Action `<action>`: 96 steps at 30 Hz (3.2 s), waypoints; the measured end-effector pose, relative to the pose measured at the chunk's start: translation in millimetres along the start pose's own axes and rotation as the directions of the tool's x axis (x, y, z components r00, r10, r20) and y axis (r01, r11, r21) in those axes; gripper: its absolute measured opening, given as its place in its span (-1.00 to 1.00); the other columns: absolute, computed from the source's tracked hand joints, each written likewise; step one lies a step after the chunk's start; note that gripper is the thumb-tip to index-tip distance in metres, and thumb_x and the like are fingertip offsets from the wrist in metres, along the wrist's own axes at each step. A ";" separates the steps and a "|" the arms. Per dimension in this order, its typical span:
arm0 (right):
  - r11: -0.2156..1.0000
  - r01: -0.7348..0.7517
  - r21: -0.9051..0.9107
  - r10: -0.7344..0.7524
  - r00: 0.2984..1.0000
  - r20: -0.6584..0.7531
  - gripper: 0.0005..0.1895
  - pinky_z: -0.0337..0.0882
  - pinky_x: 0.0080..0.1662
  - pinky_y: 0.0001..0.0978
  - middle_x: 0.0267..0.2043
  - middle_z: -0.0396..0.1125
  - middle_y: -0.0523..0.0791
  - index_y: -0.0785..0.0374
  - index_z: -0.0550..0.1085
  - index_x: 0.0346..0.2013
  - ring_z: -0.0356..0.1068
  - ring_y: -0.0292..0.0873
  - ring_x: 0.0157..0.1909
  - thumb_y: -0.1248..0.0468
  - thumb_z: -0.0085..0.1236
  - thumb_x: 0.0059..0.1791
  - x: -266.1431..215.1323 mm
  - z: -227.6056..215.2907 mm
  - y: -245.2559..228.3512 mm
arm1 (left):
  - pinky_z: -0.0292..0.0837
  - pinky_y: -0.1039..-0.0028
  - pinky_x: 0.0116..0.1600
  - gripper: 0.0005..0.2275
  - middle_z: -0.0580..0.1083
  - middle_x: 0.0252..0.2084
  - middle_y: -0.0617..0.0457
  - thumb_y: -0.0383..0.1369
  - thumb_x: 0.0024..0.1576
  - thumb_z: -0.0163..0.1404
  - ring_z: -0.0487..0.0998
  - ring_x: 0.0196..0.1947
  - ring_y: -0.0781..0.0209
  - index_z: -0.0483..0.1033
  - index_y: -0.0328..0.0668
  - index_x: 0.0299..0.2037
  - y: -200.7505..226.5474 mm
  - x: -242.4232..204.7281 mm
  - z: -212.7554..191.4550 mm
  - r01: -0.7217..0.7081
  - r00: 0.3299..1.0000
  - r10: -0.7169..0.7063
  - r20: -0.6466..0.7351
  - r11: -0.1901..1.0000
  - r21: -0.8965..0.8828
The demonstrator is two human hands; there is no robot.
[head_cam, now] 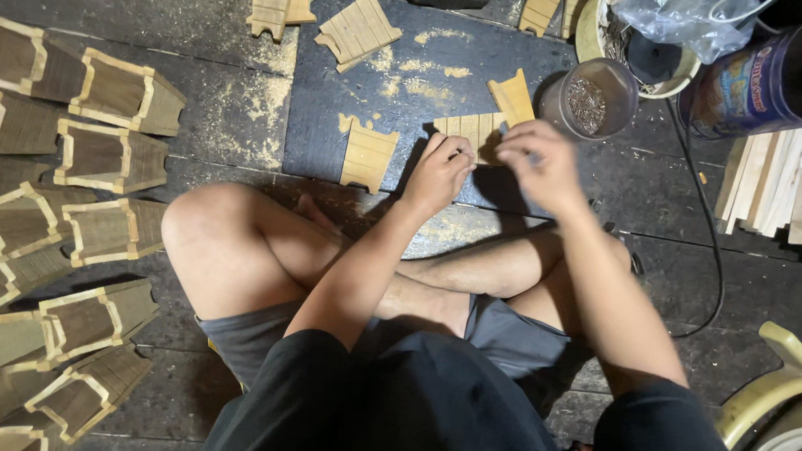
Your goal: The person assembles wooden components by applying adhesive, positioning the pieces, and securing them with a hammer and nails.
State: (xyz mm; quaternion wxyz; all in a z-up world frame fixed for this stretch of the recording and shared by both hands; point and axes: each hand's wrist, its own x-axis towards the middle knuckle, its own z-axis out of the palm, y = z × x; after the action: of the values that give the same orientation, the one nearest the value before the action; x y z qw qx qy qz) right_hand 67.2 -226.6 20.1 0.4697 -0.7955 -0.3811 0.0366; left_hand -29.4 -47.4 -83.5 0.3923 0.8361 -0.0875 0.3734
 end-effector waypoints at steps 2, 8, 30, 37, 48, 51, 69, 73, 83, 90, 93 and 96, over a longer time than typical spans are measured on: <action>0.999 0.036 0.001 -0.036 0.999 0.027 -0.92 0.41 0.01 -0.15 -0.18 0.44 -0.01 0.24 0.65 -0.29 0.43 0.07 -0.08 0.46 0.34 -0.03 -9.5 17.5 9.7 | 0.46 0.39 -0.11 -0.84 0.41 -0.24 0.10 -0.39 0.22 0.04 0.44 -0.23 0.04 0.43 -0.14 -0.42 0.4 -1.0 0.3 0.000 1.000 0.000 0.000 1.000 -0.001; 0.997 0.011 -0.081 -0.010 1.000 0.010 -0.90 0.32 0.12 -0.09 -0.16 0.32 -0.02 0.16 0.67 -0.26 0.34 0.10 0.00 0.42 0.37 -0.02 -20.5 27.9 25.3 | 0.46 0.37 -0.12 -0.85 0.39 -0.26 0.09 -0.43 0.20 0.04 0.44 -0.23 0.02 0.42 -0.16 -0.44 -0.1 -1.1 0.9 -0.003 1.000 0.003 -0.013 1.000 0.003; 0.756 0.283 -0.590 -0.290 0.953 0.086 -0.83 0.22 -0.02 -0.14 -0.23 0.40 -0.22 0.03 0.57 -0.44 0.38 -0.07 -0.03 0.20 0.38 0.02 -19.9 30.0 1.3 | 0.43 0.33 -0.13 -0.83 0.39 -0.26 0.08 -0.38 0.23 0.01 0.42 -0.25 0.01 0.43 -0.13 -0.44 -4.6 -2.0 3.5 -0.017 1.000 0.017 -0.021 1.000 0.011; 0.953 0.073 -0.294 -0.074 0.997 0.007 -0.81 0.24 0.03 -0.05 -0.03 0.34 -0.10 0.09 0.67 -0.20 0.31 0.12 0.14 0.25 0.43 -0.11 -31.3 29.3 13.7 | 0.45 0.37 -0.11 -0.87 0.40 -0.24 0.10 -0.40 0.20 0.04 0.43 -0.24 0.02 0.45 -0.14 -0.41 -1.3 -2.6 2.4 0.004 1.000 -0.004 0.000 1.000 0.003; 0.996 -0.093 0.005 0.093 0.985 -0.145 -0.72 0.44 0.03 -0.13 -0.16 0.49 -0.03 0.17 0.68 -0.19 0.52 0.11 -0.03 0.45 0.43 -0.18 -44.0 35.1 36.7 | 0.50 0.37 -0.13 -0.88 0.42 -0.24 0.08 -0.41 0.18 0.09 0.47 -0.23 0.02 0.48 -0.17 -0.41 6.8 2.2 -2.9 0.018 1.000 -0.018 0.010 1.000 0.004; 0.998 -0.045 -0.043 0.038 0.987 -0.154 -0.74 0.46 0.00 -0.10 -0.16 0.49 -0.02 0.17 0.68 -0.20 0.53 0.12 -0.05 0.47 0.40 -0.16 -41.7 38.8 27.5 | 0.51 0.37 -0.14 -0.86 0.43 -0.25 0.08 -0.40 0.19 0.08 0.47 -0.24 0.01 0.48 -0.17 -0.42 8.7 1.9 -2.3 0.024 1.000 -0.024 -0.003 1.000 0.002; 0.997 -0.053 -0.057 0.041 0.980 -0.192 -0.66 0.47 -0.01 -0.07 -0.17 0.47 -0.03 0.16 0.65 -0.15 0.52 0.14 -0.05 0.48 0.38 -0.20 -42.6 33.7 22.7 | 0.53 0.40 -0.15 -0.85 0.44 -0.27 0.06 -0.40 0.20 0.08 0.49 -0.23 0.00 0.48 -0.19 -0.42 17.3 9.2 -7.8 0.021 1.000 -0.020 -0.023 1.000 0.002; 0.982 -0.172 -0.075 0.154 0.967 -0.205 -0.70 0.48 -0.06 -0.06 -0.27 0.49 0.04 0.25 0.63 -0.16 0.52 0.20 -0.11 0.52 0.34 -0.17 -38.6 32.0 23.3 | 0.52 0.39 -0.17 -0.84 0.44 -0.28 0.09 -0.42 0.19 0.10 0.49 -0.25 0.01 0.46 -0.19 -0.45 23.3 17.4 -13.3 0.031 0.999 -0.032 -0.026 0.999 -0.011; 0.957 -0.289 0.001 0.283 0.938 -0.200 -0.73 0.50 -0.14 -0.19 -0.35 0.52 -0.02 0.19 0.63 -0.19 0.56 0.05 -0.18 0.53 0.31 -0.12 -38.5 33.9 28.3 | 0.50 0.33 -0.23 -0.85 0.47 -0.28 0.07 -0.46 0.11 0.19 0.49 -0.29 -0.02 0.48 -0.18 -0.46 18.3 14.5 -6.6 0.062 0.997 -0.063 -0.036 0.998 -0.033; 0.928 -0.353 0.120 0.372 0.901 -0.223 -0.73 0.52 -0.20 -0.25 -0.38 0.52 0.00 0.22 0.64 -0.20 0.56 -0.06 -0.22 0.55 0.32 -0.14 -40.9 39.2 38.6 | 0.47 0.33 -0.24 -0.86 0.47 -0.28 0.07 -0.50 0.09 0.19 0.49 -0.32 -0.02 0.50 -0.20 -0.47 20.1 17.8 -6.3 0.095 0.995 -0.097 -0.027 0.994 -0.055; 0.926 -0.361 0.107 0.376 0.897 -0.232 -0.74 0.53 -0.21 -0.25 -0.37 0.53 0.01 0.21 0.65 -0.21 0.57 -0.05 -0.22 0.53 0.31 -0.14 -40.1 37.1 37.8 | 0.46 0.33 -0.24 -0.86 0.47 -0.28 0.06 -0.51 0.09 0.19 0.48 -0.33 -0.02 0.50 -0.20 -0.47 23.7 22.6 -8.5 0.085 0.996 -0.086 -0.020 0.995 -0.052; 0.927 -0.363 0.096 0.375 0.900 -0.221 -0.71 0.54 -0.18 -0.17 -0.33 0.52 0.06 0.23 0.64 -0.18 0.56 0.07 -0.20 0.53 0.24 -0.15 -44.8 36.3 24.1 | 0.45 0.33 -0.25 -0.85 0.47 -0.29 0.05 -0.51 0.09 0.20 0.47 -0.34 -0.02 0.49 -0.20 -0.48 25.4 17.9 -11.2 0.074 0.997 -0.075 -0.009 0.996 -0.048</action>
State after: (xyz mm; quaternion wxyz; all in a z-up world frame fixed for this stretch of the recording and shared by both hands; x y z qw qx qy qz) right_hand 34.2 -235.7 -32.2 0.5170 -0.8392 -0.1641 0.0403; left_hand -34.2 -53.8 -51.4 0.4261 0.8272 -0.0628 0.3608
